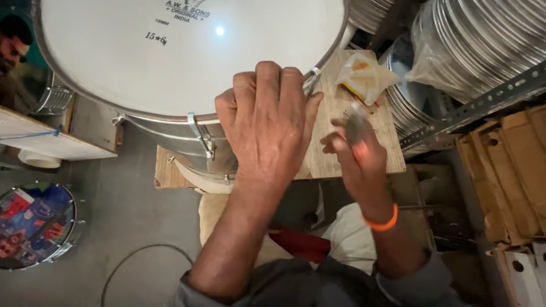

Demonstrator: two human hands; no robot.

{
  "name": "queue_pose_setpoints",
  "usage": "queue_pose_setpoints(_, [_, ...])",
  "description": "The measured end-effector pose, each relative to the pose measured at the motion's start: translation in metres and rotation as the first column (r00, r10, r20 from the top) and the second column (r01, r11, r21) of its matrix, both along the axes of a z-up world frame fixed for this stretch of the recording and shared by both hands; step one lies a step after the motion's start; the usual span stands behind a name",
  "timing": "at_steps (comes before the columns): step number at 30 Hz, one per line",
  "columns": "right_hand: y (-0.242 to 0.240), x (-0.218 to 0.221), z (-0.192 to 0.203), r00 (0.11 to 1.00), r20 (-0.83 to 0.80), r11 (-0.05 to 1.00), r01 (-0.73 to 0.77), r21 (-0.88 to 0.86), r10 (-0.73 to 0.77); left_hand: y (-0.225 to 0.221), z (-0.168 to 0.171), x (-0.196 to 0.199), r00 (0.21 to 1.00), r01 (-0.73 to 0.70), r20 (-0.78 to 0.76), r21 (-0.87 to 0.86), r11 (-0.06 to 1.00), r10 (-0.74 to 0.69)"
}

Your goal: The person repairs a drum by using pliers and a wrench to turn the hardware on the shell and then handles a small metal rod.

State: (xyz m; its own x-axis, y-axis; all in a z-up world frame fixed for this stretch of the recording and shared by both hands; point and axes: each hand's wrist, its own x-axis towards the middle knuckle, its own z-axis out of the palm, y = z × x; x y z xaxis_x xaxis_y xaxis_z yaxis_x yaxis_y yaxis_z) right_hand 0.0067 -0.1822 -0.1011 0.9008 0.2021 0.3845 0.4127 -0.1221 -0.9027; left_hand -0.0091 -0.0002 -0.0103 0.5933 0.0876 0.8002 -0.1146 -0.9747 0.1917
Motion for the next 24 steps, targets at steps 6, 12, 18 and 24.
queue_pose_setpoints(6, [-0.005, 0.016, 0.046, 0.978, 0.197, 0.99, 0.093, -0.106, -0.071, -0.008, -0.016, 0.005, 0.996, -0.07, 0.063, -0.018, 0.997, 0.071])
queue_pose_setpoints(12, [0.005, 0.021, 0.072, 0.973, 0.222, 0.989, -0.027, -0.147, 0.059, -0.012, -0.015, 0.01, 0.992, -0.073, 0.096, -0.072, 0.995, 0.079])
queue_pose_setpoints(18, [0.002, 0.018, 0.087, 0.979, 0.185, 0.964, -0.031, -0.264, 0.082, -0.013, -0.015, 0.01, 0.992, -0.08, 0.088, -0.088, 0.993, 0.088])
queue_pose_setpoints(24, [0.001, 0.029, 0.091, 0.915, 0.38, 0.732, 0.164, -0.662, 0.139, -0.014, -0.015, 0.009, 0.992, -0.087, 0.081, -0.086, 0.993, 0.094])
